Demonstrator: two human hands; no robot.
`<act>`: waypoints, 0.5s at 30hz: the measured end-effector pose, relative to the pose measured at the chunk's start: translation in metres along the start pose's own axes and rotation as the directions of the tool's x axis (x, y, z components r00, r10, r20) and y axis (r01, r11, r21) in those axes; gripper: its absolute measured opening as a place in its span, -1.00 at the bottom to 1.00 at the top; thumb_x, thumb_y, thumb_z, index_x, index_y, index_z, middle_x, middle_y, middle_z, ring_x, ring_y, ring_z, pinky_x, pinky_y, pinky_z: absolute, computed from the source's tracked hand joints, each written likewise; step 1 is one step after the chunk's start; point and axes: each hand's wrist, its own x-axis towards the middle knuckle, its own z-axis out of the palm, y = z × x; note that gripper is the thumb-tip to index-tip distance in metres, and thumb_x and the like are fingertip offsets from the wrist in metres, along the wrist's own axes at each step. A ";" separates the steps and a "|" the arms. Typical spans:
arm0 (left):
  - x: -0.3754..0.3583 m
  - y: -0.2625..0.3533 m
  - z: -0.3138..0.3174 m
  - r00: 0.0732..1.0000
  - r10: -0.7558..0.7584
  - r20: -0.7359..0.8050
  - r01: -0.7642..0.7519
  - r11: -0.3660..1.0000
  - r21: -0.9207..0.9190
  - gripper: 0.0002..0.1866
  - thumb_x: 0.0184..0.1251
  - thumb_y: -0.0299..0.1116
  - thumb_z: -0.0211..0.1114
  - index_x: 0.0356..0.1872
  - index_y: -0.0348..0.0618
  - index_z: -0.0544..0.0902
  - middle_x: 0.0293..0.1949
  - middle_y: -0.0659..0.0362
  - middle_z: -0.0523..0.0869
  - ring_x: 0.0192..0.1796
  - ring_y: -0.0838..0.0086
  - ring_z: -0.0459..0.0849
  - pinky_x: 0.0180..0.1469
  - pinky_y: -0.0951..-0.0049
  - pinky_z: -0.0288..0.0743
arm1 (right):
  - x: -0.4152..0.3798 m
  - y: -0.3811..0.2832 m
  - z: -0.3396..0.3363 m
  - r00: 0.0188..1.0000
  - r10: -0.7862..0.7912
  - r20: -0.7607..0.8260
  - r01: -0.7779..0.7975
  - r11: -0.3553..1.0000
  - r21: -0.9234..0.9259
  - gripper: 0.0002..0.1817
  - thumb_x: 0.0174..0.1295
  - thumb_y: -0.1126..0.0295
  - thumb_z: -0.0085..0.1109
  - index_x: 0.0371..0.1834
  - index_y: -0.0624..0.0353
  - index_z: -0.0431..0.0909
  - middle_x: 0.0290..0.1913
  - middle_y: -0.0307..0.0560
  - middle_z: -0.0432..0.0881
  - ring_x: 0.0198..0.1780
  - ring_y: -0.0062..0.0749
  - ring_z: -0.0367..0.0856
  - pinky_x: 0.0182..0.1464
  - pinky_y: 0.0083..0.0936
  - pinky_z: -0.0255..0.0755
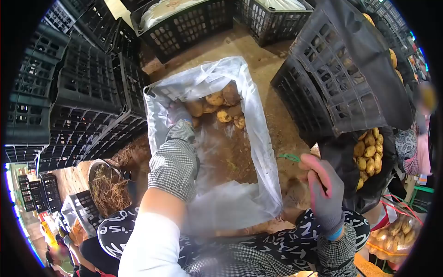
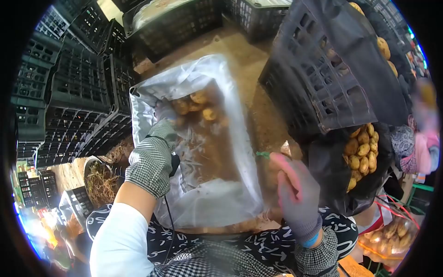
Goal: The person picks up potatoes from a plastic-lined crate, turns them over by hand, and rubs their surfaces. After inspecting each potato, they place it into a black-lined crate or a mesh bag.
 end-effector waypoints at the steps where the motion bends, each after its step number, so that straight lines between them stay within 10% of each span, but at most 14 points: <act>1: -0.005 -0.008 -0.008 0.990 0.046 0.135 -0.042 0.999 -0.028 -0.37 0.18 -0.01 0.48 0.20 -0.15 0.60 0.17 -0.07 0.67 0.23 0.09 0.66 0.22 0.10 0.56 | -0.002 0.000 -0.002 1.000 0.020 0.019 -0.020 1.000 0.006 -0.64 0.31 0.67 0.04 0.15 0.28 0.62 0.00 0.08 0.70 -0.01 -0.32 0.69 0.00 -0.52 0.53; 6: -0.047 -0.027 -0.057 0.849 0.322 0.419 -0.258 0.945 -0.203 -0.26 0.04 0.13 0.53 0.16 -0.17 0.64 0.16 -0.13 0.68 0.21 0.08 0.67 0.23 0.15 0.56 | -0.013 0.004 -0.004 0.994 -0.104 0.033 0.103 0.995 0.016 -0.61 0.41 0.68 -0.11 0.26 0.31 0.52 0.08 0.00 0.64 -0.09 -0.49 0.68 -0.03 -0.61 0.56; 10: -0.124 -0.027 -0.152 0.635 0.750 0.182 -0.480 0.569 -0.668 -0.24 -0.06 0.02 0.60 0.17 -0.17 0.60 0.05 -0.12 0.69 0.07 0.06 0.69 0.16 0.21 0.56 | -0.023 0.012 0.015 0.997 -0.072 0.042 0.060 0.972 0.227 -0.57 0.34 0.56 0.12 0.30 0.24 0.51 0.13 0.10 0.63 0.10 -0.20 0.66 0.12 -0.52 0.49; 13: -0.196 -0.017 -0.260 0.554 0.826 0.107 -0.355 0.351 -0.866 -0.28 0.00 -0.04 0.60 0.21 -0.09 0.58 -0.01 -0.03 0.68 0.06 0.13 0.67 0.20 0.27 0.52 | -0.030 0.019 0.037 0.992 -0.078 0.098 0.071 0.995 0.071 -0.49 0.29 0.51 0.23 0.34 0.22 0.46 0.15 0.06 0.63 0.13 -0.30 0.64 0.16 -0.50 0.48; 15: -0.230 -0.020 -0.297 0.485 0.871 -0.081 -0.574 0.247 -0.781 -0.31 0.05 -0.05 0.58 0.21 -0.08 0.59 -0.02 0.00 0.69 0.09 0.21 0.65 0.23 0.30 0.49 | -0.033 0.004 0.042 0.958 -0.015 0.285 -0.075 0.950 0.303 -0.34 0.20 0.45 0.38 0.40 0.24 0.39 0.16 -0.08 0.61 0.06 -0.46 0.64 0.10 -0.55 0.51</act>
